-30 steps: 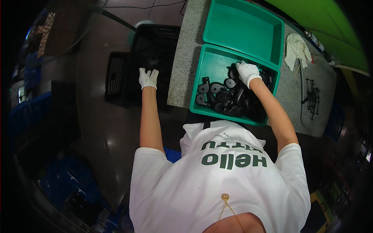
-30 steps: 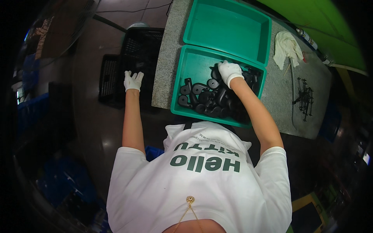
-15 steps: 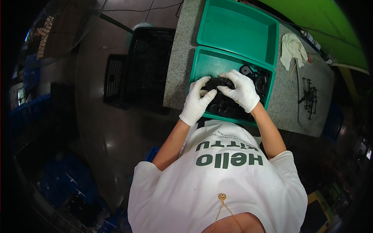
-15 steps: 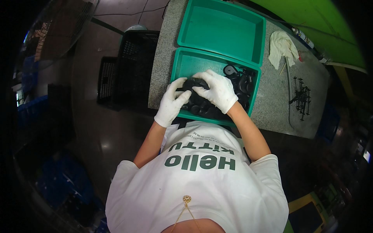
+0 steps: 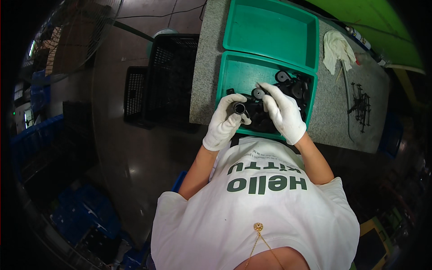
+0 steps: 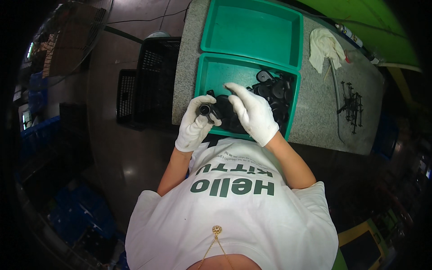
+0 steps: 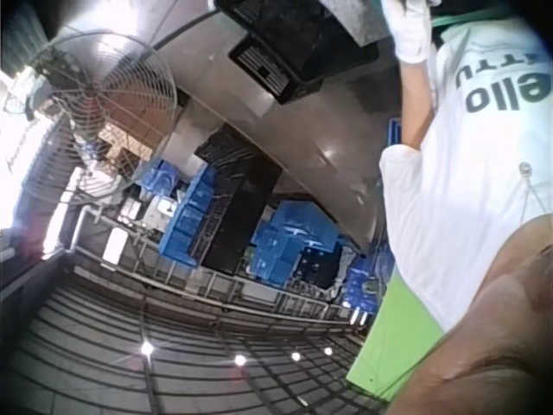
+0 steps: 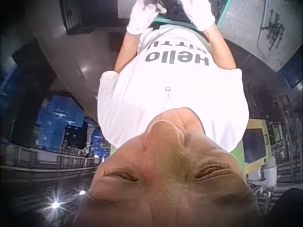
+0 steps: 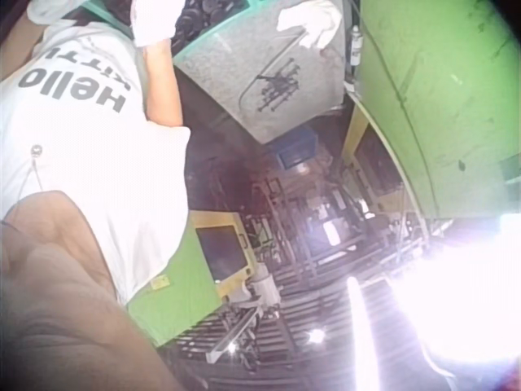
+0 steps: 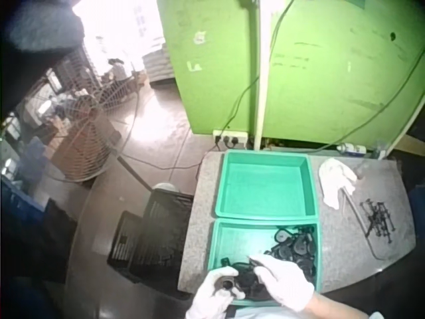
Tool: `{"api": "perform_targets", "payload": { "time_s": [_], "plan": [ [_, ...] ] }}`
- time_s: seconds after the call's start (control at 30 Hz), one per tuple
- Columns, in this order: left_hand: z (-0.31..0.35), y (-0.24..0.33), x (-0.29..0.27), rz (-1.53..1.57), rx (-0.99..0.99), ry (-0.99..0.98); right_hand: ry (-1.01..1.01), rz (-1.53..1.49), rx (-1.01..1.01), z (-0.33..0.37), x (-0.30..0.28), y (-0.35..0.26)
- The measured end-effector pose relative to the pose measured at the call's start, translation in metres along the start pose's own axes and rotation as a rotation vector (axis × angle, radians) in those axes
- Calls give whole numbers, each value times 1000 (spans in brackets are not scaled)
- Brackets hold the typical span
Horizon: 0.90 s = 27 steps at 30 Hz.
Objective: The person sorts small black plastic parts by hand, inspecting them for defects and placing them into a green bin.
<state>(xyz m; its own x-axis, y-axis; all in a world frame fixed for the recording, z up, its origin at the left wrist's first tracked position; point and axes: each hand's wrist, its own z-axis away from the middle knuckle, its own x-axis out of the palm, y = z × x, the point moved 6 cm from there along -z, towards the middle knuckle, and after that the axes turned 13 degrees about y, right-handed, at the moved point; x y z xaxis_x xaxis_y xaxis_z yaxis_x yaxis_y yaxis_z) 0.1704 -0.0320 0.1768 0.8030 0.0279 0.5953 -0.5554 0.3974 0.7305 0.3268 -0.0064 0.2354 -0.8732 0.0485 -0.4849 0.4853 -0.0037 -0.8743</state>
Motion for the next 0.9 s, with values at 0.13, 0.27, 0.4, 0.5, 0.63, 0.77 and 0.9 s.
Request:
{"api": "perform_targets", "payload": {
  "time_s": [0.13,0.27,0.4,0.5,0.63,0.77,0.9],
  "plan": [
    [0,-4,-3,-41,37,49,-18,313,-291,15,7,-27],
    [3,-6,-7,-130,106,109,-65,378,-310,23,14,-35],
    [7,-3,-7,-269,120,178,-69,435,-378,26,17,-41],
    [9,-2,-2,-234,116,210,-34,461,-406,27,18,-41],
    [8,-3,-7,-331,189,214,-19,470,-399,29,21,-40],
    [7,1,-8,-394,336,245,-14,473,-389,32,25,-36],
    [8,2,-9,-431,383,266,25,529,-392,34,29,-34]
  ]
}}
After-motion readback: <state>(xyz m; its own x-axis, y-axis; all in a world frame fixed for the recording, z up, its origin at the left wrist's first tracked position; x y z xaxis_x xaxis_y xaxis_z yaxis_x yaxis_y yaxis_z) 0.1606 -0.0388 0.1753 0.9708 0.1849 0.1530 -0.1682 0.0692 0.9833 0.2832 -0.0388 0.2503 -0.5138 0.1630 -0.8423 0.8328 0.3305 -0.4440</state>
